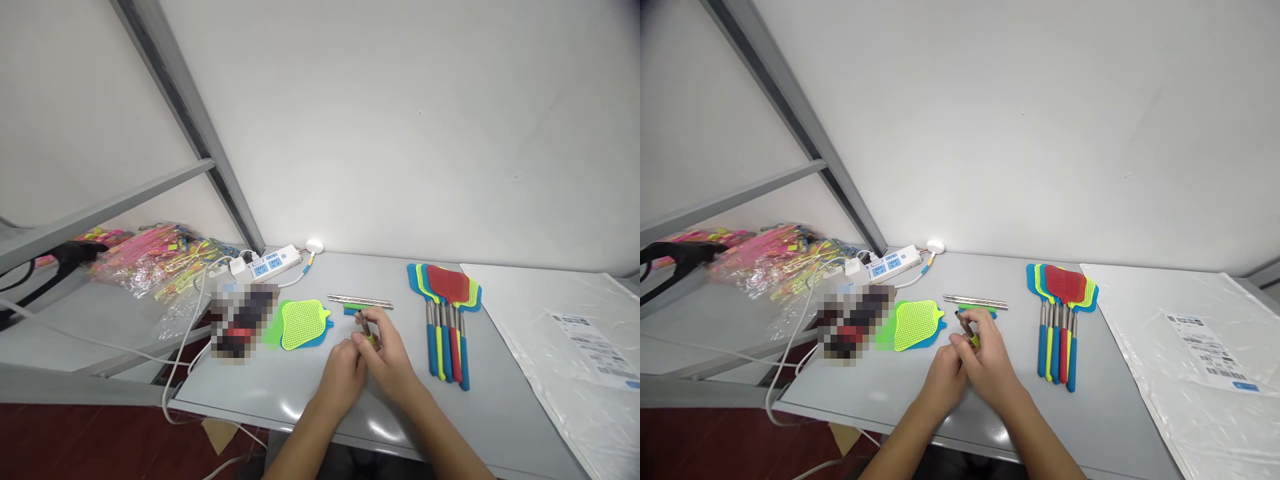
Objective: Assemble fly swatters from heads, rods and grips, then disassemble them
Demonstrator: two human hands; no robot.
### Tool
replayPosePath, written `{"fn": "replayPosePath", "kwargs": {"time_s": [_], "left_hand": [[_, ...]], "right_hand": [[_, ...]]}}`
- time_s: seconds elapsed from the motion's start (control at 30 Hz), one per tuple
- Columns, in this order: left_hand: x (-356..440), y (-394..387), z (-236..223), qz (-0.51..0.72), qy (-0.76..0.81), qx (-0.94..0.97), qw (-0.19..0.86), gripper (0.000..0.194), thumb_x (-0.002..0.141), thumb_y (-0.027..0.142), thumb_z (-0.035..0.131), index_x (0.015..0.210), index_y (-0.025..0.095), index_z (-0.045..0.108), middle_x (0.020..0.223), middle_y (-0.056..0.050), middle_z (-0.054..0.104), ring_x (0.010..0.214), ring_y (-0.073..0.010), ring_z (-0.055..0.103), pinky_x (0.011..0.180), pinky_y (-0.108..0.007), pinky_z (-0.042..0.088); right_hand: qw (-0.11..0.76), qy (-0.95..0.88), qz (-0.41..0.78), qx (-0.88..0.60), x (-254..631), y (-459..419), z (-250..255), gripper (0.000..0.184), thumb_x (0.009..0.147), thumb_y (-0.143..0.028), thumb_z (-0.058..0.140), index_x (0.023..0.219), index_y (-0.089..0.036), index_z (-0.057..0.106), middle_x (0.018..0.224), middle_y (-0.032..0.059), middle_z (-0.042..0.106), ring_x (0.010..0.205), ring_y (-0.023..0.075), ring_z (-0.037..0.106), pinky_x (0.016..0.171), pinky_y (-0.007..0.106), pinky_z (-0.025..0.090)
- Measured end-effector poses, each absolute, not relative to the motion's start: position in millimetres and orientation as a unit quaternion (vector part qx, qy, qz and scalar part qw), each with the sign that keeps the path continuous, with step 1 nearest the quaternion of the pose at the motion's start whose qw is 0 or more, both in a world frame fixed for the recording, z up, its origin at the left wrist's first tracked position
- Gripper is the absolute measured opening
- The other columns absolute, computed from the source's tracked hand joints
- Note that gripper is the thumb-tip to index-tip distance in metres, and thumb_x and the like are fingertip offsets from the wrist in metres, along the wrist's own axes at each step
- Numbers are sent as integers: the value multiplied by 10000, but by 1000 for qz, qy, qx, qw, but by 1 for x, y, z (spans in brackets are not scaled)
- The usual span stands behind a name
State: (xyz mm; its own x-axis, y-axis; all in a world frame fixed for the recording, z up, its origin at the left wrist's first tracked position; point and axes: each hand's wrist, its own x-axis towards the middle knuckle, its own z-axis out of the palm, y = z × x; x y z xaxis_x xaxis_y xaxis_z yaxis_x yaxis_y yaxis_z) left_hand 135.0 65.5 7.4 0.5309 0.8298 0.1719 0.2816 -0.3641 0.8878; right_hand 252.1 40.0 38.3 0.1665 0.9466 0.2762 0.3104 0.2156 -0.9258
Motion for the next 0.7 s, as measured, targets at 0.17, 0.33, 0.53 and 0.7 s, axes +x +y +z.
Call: {"fn": "replayPosePath", "kwargs": {"time_s": [0.17, 0.33, 0.53, 0.7], "left_hand": [[138, 61, 10, 444, 354, 564, 599, 188, 934, 313, 538, 1082, 197, 538, 1061, -95, 707, 956, -198, 676, 821, -325, 527], [144, 55, 12, 486, 350, 451, 661, 245, 873, 361, 654, 1026, 176, 604, 1127, -87, 656, 826, -143, 629, 741, -268, 499], [124, 63, 37, 564, 357, 360, 652, 332, 946, 475, 517, 998, 171, 642, 784, -8, 574, 642, -88, 507, 590, -193, 425], [106, 72, 53, 593, 357, 349, 631, 226, 886, 396, 646, 869, 174, 612, 679, 47, 468, 526, -53, 460, 515, -165, 385]], "right_hand": [[526, -567, 266, -576, 260, 24, 25, 351, 911, -315, 544, 1248, -236, 485, 1208, 96, 582, 1138, 230, 558, 965, 407, 466], [486, -571, 300, -589, 264, 10, 25, 330, 962, -308, 454, 1285, -250, 490, 1195, 78, 624, 1046, 208, 616, 913, 363, 488], [476, -520, 342, -622, 273, -9, 33, 198, 933, -396, 522, 1049, -242, 568, 916, 42, 680, 809, 196, 639, 659, 301, 493], [579, -431, 442, -533, 277, -19, 37, 205, 893, -399, 603, 972, -242, 498, 751, 10, 707, 754, 185, 676, 753, 338, 517]]}}
